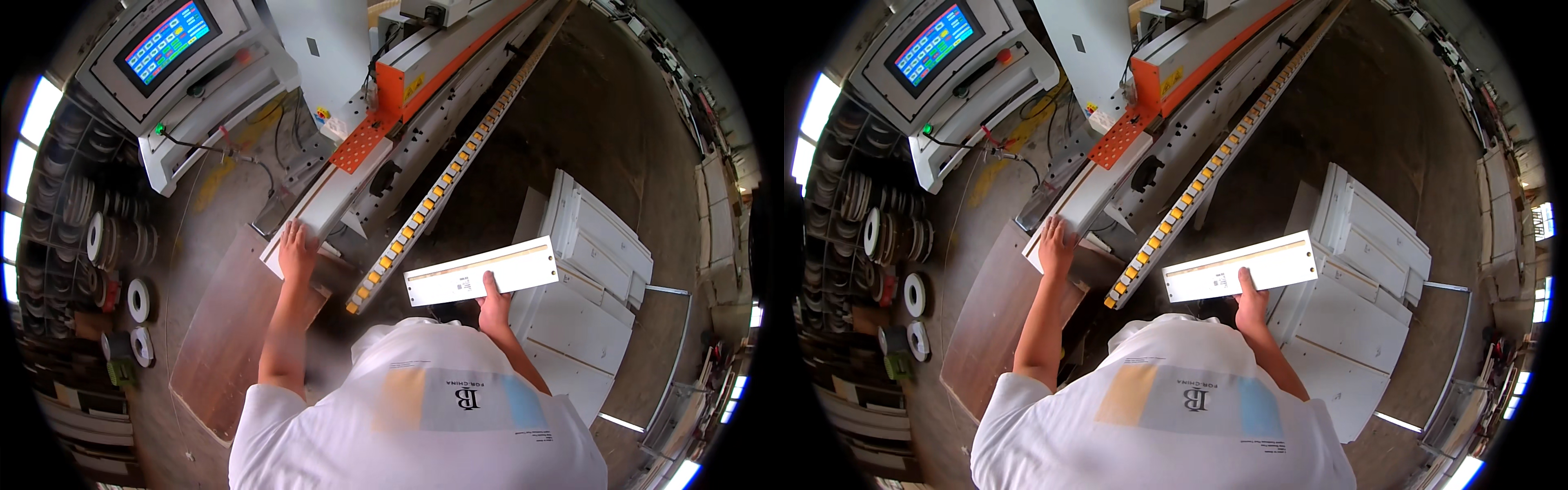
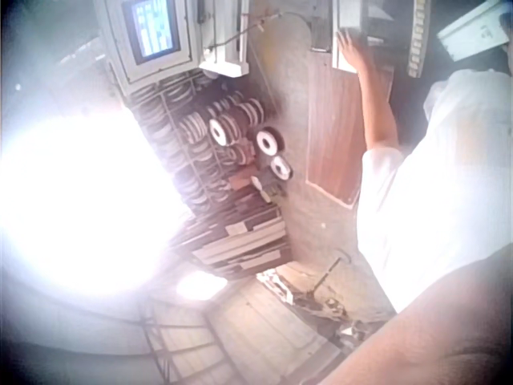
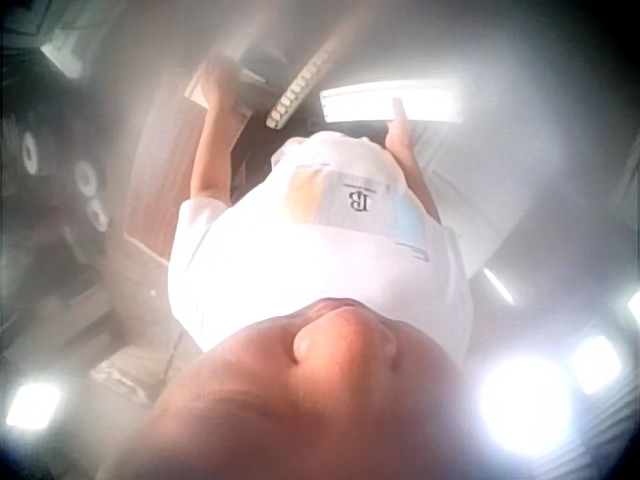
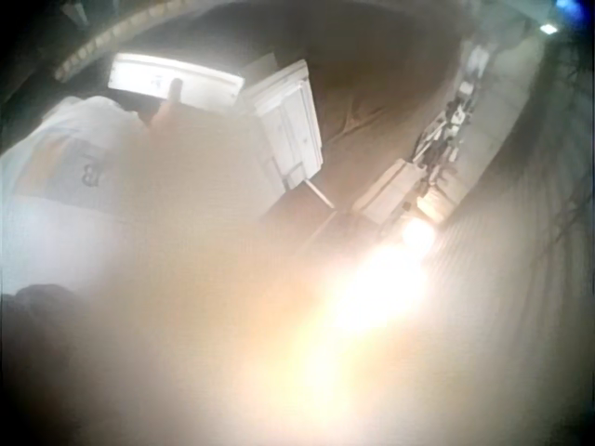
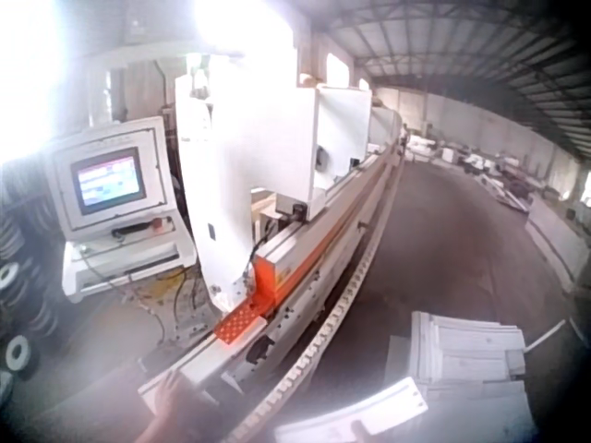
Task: The person repeatedly picks up white rectangular panels from a stack, places them onto a conveyor belt for processing, and then stacks the processed panels onto a separate pile. The task involves handling the panels one at a time in a continuous loop.
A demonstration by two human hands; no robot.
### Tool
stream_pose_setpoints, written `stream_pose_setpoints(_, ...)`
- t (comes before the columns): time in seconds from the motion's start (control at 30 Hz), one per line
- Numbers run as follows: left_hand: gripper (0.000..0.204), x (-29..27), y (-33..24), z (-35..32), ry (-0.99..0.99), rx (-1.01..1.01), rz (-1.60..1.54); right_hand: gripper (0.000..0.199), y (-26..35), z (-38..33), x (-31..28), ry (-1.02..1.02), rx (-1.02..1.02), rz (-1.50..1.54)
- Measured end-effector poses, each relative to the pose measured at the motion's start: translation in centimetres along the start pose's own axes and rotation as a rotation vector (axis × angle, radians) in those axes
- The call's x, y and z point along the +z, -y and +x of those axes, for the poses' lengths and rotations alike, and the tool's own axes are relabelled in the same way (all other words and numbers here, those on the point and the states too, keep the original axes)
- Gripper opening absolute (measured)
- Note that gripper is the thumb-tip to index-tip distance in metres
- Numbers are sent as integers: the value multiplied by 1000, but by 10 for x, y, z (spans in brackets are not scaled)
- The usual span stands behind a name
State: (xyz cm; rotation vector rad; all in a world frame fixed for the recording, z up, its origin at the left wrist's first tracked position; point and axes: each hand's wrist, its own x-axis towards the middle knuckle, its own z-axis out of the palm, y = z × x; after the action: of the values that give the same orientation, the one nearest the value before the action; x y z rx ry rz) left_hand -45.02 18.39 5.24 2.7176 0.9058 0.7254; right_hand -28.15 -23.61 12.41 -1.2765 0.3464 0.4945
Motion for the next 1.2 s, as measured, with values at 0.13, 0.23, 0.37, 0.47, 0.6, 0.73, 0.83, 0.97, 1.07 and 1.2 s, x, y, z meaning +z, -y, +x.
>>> stream_pose_setpoints(0.13,43,18,0,20,8,5,78,49,6,0,1,-39,-13,35)
stream_pose_setpoints(0.23,44,34,-12,35,19,-10,55,46,5,4,-8,-13,-61,54)
stream_pose_setpoints(0.37,44,59,-24,62,49,-21,58,37,4,5,-9,-75,-106,95)
stream_pose_setpoints(0.47,44,76,-36,81,65,0,40,38,12,0,-11,-85,-103,30)
stream_pose_setpoints(0.6,43,90,-52,104,-5,64,27,39,16,-4,-19,-95,-86,-19)
stream_pose_setpoints(0.73,41,71,-100,83,70,116,-183,40,18,-10,-28,-139,-117,67)
stream_pose_setpoints(0.83,46,54,-146,31,151,328,-378,43,16,-10,-36,-162,-138,137)
stream_pose_setpoints(0.97,61,-4,-231,-22,393,566,-536,46,18,-14,-41,-129,-127,218)
stream_pose_setpoints(1.07,69,-23,-253,-40,435,661,-562,42,19,-13,-33,-47,-90,305)
stream_pose_setpoints(1.2,72,-29,-245,-42,378,656,-573,40,24,-18,-14,98,-25,352)
